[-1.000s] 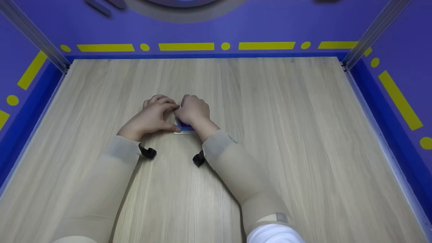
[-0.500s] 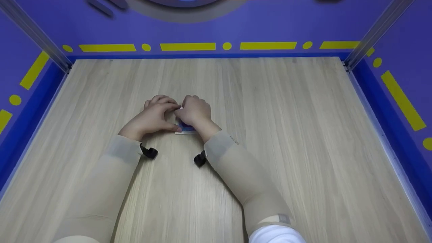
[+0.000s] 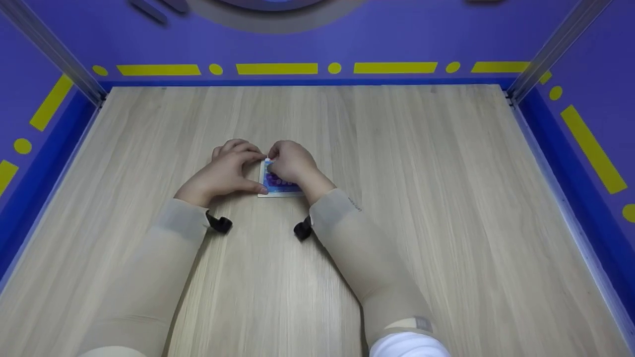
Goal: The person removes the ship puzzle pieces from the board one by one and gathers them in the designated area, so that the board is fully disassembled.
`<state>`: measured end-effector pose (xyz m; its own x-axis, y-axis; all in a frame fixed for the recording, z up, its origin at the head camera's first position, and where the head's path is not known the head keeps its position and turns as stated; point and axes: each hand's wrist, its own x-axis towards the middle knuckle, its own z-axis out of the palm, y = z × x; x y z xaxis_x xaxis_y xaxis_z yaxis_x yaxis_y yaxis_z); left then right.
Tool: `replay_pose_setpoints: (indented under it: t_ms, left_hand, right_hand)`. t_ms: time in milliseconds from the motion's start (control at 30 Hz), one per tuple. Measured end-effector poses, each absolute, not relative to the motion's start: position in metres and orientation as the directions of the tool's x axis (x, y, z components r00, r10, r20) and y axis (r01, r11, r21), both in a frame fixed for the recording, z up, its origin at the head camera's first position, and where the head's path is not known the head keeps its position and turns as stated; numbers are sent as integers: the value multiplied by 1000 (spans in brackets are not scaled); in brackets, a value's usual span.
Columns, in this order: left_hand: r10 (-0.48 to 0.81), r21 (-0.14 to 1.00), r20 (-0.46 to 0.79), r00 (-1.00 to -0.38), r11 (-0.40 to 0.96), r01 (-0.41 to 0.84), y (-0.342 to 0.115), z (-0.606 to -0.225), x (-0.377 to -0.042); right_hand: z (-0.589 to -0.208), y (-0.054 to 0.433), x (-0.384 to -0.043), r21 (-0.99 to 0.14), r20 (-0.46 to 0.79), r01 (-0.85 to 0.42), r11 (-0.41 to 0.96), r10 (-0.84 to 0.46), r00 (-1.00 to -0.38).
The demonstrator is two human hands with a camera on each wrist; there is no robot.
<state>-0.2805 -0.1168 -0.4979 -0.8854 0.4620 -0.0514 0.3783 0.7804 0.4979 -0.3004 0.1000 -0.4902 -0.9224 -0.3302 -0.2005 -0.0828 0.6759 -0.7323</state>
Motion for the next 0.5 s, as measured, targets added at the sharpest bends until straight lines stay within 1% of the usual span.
replay_pose_setpoints:
  t_ms: [300,500]
  left_hand:
    - [458,495,-57,-887,785,374,-116,-497,-280]
    - [457,496,-69,-887,787,367,-116,-496,-279]
  right_hand:
    - [-488,106,-302,-772,-218,-84,630,-386,-896]
    - [-487,107,-302,-771,-234,-66,633,-378,-896]
